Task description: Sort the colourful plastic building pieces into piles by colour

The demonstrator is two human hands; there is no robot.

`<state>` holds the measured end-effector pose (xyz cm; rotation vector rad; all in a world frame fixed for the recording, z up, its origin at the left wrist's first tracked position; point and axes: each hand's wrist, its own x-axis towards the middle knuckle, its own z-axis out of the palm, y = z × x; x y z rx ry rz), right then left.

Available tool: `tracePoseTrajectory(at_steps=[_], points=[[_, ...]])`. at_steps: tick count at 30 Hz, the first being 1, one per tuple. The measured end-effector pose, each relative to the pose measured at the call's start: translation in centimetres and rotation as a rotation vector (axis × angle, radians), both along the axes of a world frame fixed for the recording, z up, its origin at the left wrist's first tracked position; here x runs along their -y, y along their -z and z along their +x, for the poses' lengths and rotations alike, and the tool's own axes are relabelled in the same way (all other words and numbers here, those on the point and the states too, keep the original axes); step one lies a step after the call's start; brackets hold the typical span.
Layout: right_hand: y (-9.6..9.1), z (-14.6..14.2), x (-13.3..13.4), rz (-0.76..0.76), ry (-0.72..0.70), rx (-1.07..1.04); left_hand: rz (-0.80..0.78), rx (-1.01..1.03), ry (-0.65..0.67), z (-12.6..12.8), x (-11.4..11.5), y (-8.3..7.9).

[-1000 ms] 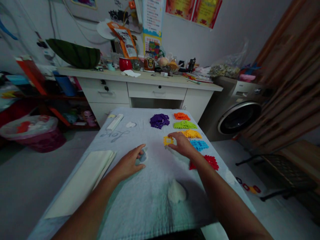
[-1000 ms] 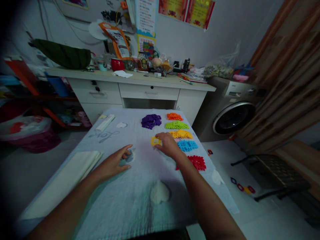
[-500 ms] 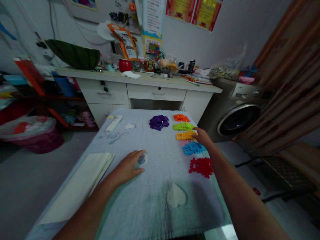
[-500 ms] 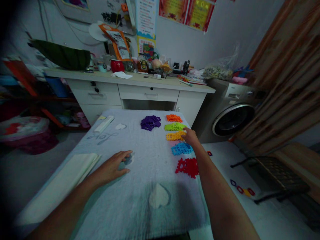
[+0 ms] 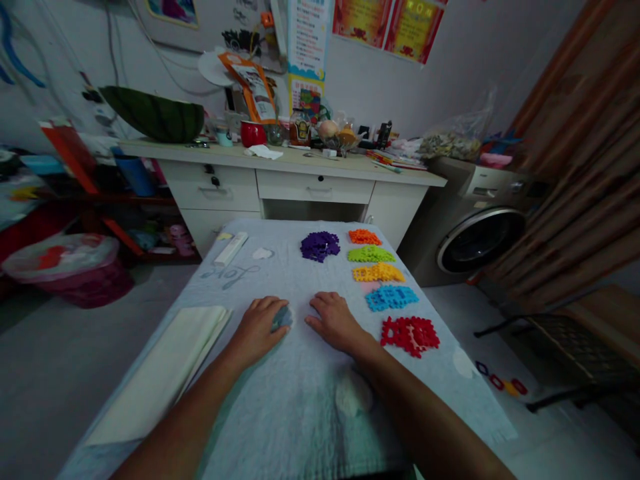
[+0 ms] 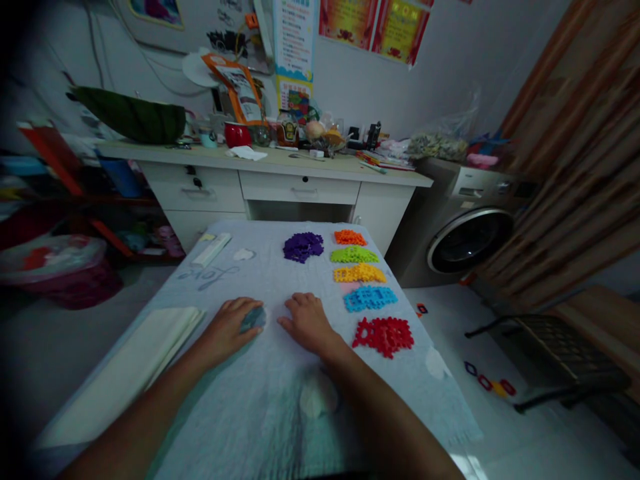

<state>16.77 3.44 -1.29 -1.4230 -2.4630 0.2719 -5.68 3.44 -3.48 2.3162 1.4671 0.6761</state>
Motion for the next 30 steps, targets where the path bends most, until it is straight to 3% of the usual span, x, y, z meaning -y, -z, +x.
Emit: tracePoseTrajectory(at_steps=[6, 23, 26, 30], points=[[1.7, 0.1, -0.2, 0.033, 0.047, -0.001, 0.008, -0.026, -0.102, -0.1, -0.2, 0.7], [1.9, -0.3, -0.1, 0.023, 0.082, -0.020, -0.026, -0.017, -0.104, -0.4, -0.2, 1.1], [1.1, 0.0, -0.2, -0.002, 0.035, -0.027, -0.030, -0.022, -0.105, -0.3, -0.2, 0.9], [-1.8, 2.8, -0.1, -0.041, -0.036, -0.119, -0.045, -0.038, -0.102, -0.3, -0.2, 0.7]])
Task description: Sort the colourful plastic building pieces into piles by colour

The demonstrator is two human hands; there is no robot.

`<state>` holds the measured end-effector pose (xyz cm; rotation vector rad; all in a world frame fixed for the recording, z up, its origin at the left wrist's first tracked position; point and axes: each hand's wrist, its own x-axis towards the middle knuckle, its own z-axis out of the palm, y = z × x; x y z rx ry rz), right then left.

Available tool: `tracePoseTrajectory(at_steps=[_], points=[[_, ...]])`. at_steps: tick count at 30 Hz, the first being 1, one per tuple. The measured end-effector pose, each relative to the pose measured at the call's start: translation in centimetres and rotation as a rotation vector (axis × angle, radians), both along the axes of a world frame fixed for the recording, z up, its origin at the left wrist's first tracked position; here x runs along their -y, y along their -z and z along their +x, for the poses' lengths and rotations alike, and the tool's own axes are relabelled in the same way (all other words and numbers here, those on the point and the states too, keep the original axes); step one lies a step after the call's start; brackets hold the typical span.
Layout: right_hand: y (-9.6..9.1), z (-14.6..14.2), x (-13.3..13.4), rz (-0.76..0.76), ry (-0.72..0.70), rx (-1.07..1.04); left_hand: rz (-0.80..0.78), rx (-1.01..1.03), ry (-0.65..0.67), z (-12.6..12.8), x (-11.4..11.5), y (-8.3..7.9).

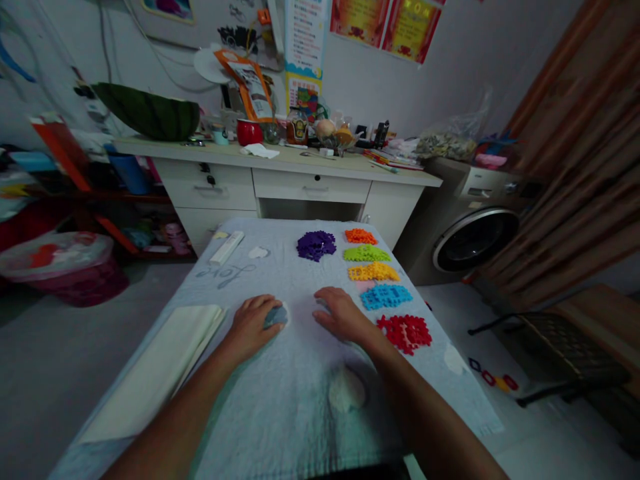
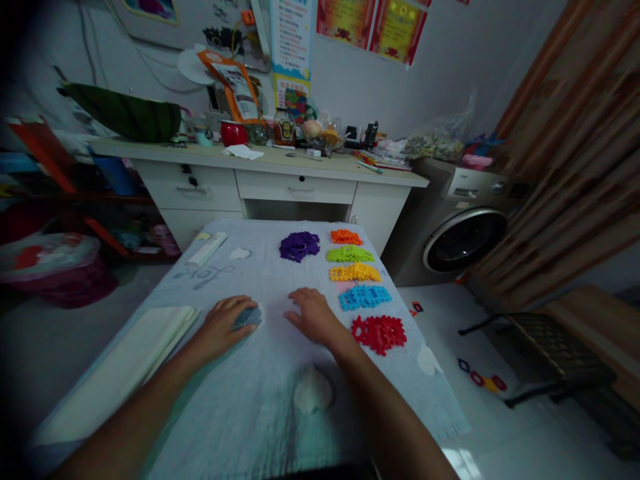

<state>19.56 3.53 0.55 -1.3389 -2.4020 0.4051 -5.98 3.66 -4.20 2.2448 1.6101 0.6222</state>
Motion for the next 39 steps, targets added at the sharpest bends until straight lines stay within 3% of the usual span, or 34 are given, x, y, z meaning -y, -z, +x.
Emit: tracePoseTrajectory(at_steps=[3, 6, 10, 13, 19, 30, 39], points=[[-2.4, 4.4, 0.6, 0.052, 0.167, -0.058, 0.001, -0.016, 0.015, -0.1, 0.0, 0.0], [-3.1, 9.9, 1.8, 0.040, 0.394, -0.076, 0.003, -0.028, 0.020, -0.2, -0.1, -0.1], [-0.8, 15.6, 3.9, 0.074, 0.681, 0.054, -0.003, -0.024, 0.015, -0.1, -0.1, -0.2], [1.4, 17.1, 5.4, -0.003, 0.789, 0.103, -0.005, -0.038, 0.007, -0.1, -0.1, -0.2], [3.3, 15.4, 7.0, -0.068, 0.825, 0.160, -0.006, -0.068, 0.021, -0.2, -0.3, -0.1], [3.4, 10.8, 6.5, 0.057, 0.700, 0.062, -0.020, -0.089, 0.024, -0.2, -0.2, -0.4], [3.1, 8.4, 6.6, 0.060, 0.575, 0.087, 0.001, -0.078, 0.035, -0.1, -0.2, -0.2]])
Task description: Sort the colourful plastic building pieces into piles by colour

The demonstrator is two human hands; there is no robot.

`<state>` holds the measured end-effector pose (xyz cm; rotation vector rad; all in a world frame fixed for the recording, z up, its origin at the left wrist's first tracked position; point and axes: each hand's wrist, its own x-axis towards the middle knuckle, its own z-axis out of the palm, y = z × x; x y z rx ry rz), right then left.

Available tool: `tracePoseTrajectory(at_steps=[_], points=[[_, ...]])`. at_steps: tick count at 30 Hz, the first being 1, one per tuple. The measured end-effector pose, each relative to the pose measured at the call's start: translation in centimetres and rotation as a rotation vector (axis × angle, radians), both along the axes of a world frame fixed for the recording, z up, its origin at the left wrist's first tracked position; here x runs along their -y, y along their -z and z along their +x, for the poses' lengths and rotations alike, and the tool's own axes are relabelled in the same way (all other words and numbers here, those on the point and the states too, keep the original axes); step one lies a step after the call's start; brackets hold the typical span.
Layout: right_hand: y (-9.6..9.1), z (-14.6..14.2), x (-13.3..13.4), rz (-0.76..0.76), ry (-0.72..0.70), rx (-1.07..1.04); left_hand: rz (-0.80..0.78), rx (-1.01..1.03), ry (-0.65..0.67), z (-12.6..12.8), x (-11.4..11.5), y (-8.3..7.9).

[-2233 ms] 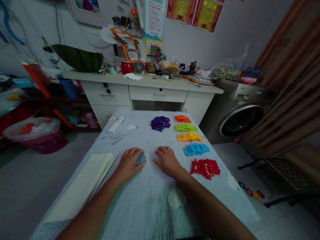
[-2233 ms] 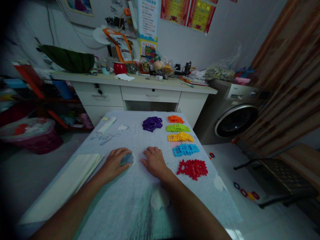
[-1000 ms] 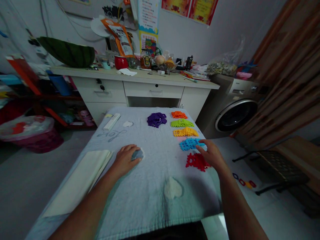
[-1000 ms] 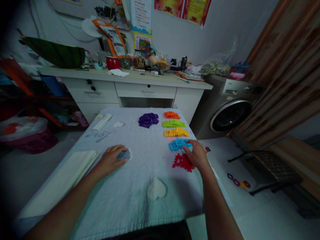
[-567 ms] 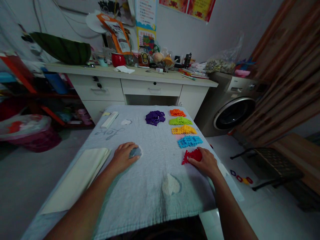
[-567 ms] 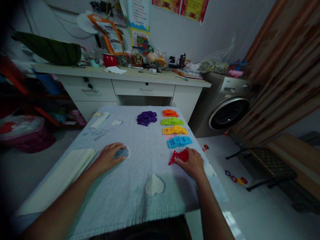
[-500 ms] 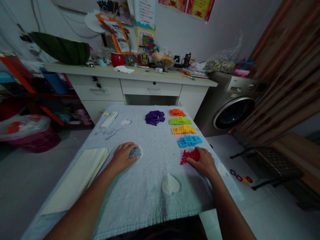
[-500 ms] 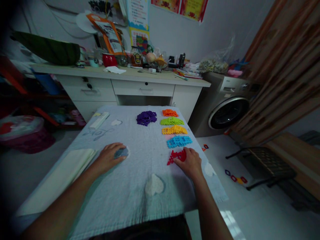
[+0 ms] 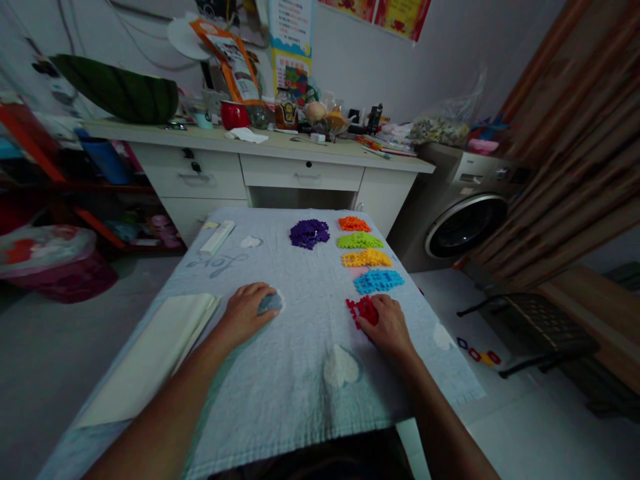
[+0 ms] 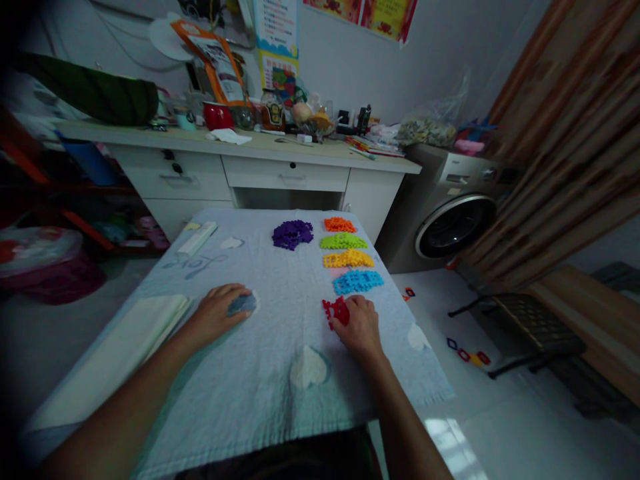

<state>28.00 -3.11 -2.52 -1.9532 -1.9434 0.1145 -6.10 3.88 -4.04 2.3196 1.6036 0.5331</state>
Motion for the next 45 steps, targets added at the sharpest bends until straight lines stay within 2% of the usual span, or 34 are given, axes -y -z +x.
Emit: tracePoseTrajectory(at_steps=[7, 12, 15, 19, 22, 26, 29, 33, 36, 39, 42, 45], points=[[-1.5, -4.1, -0.5, 0.029, -0.119, 0.061, 0.007, 0.023, 0.010, 0.0, 0.0, 0.0], [-2.6, -7.8, -3.8, 0.082, -0.233, 0.056, 0.019, 0.038, 0.019, 0.1, 0.1, -0.1], [-2.3, -10.2, -6.2, 0.045, -0.271, -0.025, 0.035, 0.058, 0.030, 0.0, 0.1, -0.1], [-1.8, -12.1, -8.0, 0.046, -0.311, -0.266, 0.029, 0.105, 0.026, 0.1, 0.1, 0.2], [-2.2, -11.4, -8.1, 0.097, -0.315, -0.335, 0.039, 0.149, 0.022, 0.4, 0.2, 0.4], [-3.8, -7.1, -6.6, 0.086, -0.330, -0.220, 0.047, 0.170, 0.065, 0.9, 0.5, 0.3], [-4.2, -3.1, -4.2, -0.053, -0.281, -0.066, 0.027, 0.153, 0.099, 1.4, 0.8, 0.0], [-2.8, 0.1, -0.5, -0.194, -0.180, 0.108, 0.033, 0.098, 0.170, 2.2, 1.2, -0.4], [-1.2, 0.4, 1.3, -0.195, -0.076, 0.149, 0.066, 0.049, 0.256, 3.0, 1.5, -0.5], [-0.4, -0.3, 1.7, -0.200, -0.064, 0.128, 0.101, -0.009, 0.338, 3.9, 2.0, -0.5], [-0.5, -1.1, 1.4, -0.197, -0.090, 0.083, 0.121, -0.064, 0.372, 4.5, 2.5, -0.6], [-1.0, -1.8, 1.3, -0.205, -0.154, 0.026, 0.104, -0.104, 0.319, 4.7, 2.7, -0.6]])
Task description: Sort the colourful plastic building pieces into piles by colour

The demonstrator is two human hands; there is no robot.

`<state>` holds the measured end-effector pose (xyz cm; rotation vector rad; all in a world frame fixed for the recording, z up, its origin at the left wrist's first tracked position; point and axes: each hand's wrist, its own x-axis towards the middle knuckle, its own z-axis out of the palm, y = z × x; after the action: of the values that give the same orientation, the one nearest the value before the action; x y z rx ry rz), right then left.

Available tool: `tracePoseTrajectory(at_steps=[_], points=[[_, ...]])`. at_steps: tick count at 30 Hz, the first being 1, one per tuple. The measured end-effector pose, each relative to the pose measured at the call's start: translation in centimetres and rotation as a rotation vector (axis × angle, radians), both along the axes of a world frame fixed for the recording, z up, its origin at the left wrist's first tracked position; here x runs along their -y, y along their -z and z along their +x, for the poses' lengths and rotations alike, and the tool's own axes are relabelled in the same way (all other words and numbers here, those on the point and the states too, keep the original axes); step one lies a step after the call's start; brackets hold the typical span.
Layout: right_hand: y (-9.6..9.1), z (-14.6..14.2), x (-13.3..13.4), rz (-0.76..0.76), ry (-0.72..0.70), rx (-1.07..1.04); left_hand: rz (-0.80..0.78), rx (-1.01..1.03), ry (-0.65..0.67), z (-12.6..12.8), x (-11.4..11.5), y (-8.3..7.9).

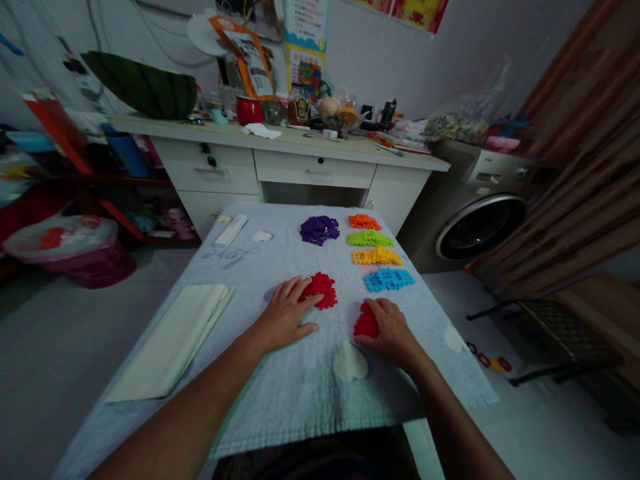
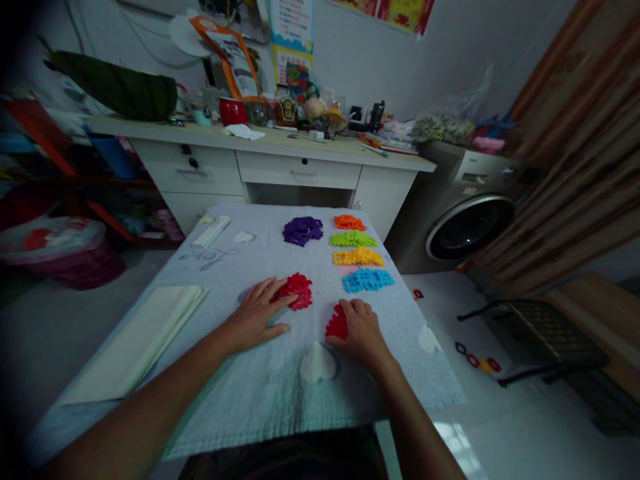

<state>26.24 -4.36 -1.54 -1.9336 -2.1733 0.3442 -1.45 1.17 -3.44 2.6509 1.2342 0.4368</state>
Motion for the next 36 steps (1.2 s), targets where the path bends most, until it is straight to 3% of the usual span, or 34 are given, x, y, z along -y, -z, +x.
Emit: tracePoseTrajectory(at_steps=[7, 14, 18, 22, 25, 29, 33, 36], points=[[-1.5, -1.5, -1.1, -0.028, -0.170, -0.114, 0.072, 0.023, -0.212, -0.7, -0.5, 0.4], [-3.4, -5.6, -6.5, 0.102, -0.193, -0.181, 0.112, 0.020, -0.349, -1.9, -1.3, 0.6], [-2.6, -7.5, -8.5, 0.177, -0.308, -0.334, 0.104, 0.071, -0.346, -2.1, -1.5, 0.7], [-2.2, -6.6, -8.3, 0.193, -0.326, -0.405, 0.117, 0.164, -0.233, -1.7, -1.5, 0.5], [-2.5, -3.4, -8.4, 0.250, -0.241, -0.365, 0.111, 0.151, -0.117, -1.0, -1.3, 0.2], [-2.3, 2.5, -9.3, 0.351, 0.097, -0.198, 0.076, 0.065, -0.040, 0.0, -0.9, -0.1], [-0.9, 6.8, -10.0, 0.291, 0.471, -0.019, 0.094, 0.012, -0.113, 0.3, -0.7, 0.2], [0.3, 7.6, -9.8, 0.178, 0.552, 0.004, 0.145, -0.005, -0.180, 0.0, -0.8, 0.4]])
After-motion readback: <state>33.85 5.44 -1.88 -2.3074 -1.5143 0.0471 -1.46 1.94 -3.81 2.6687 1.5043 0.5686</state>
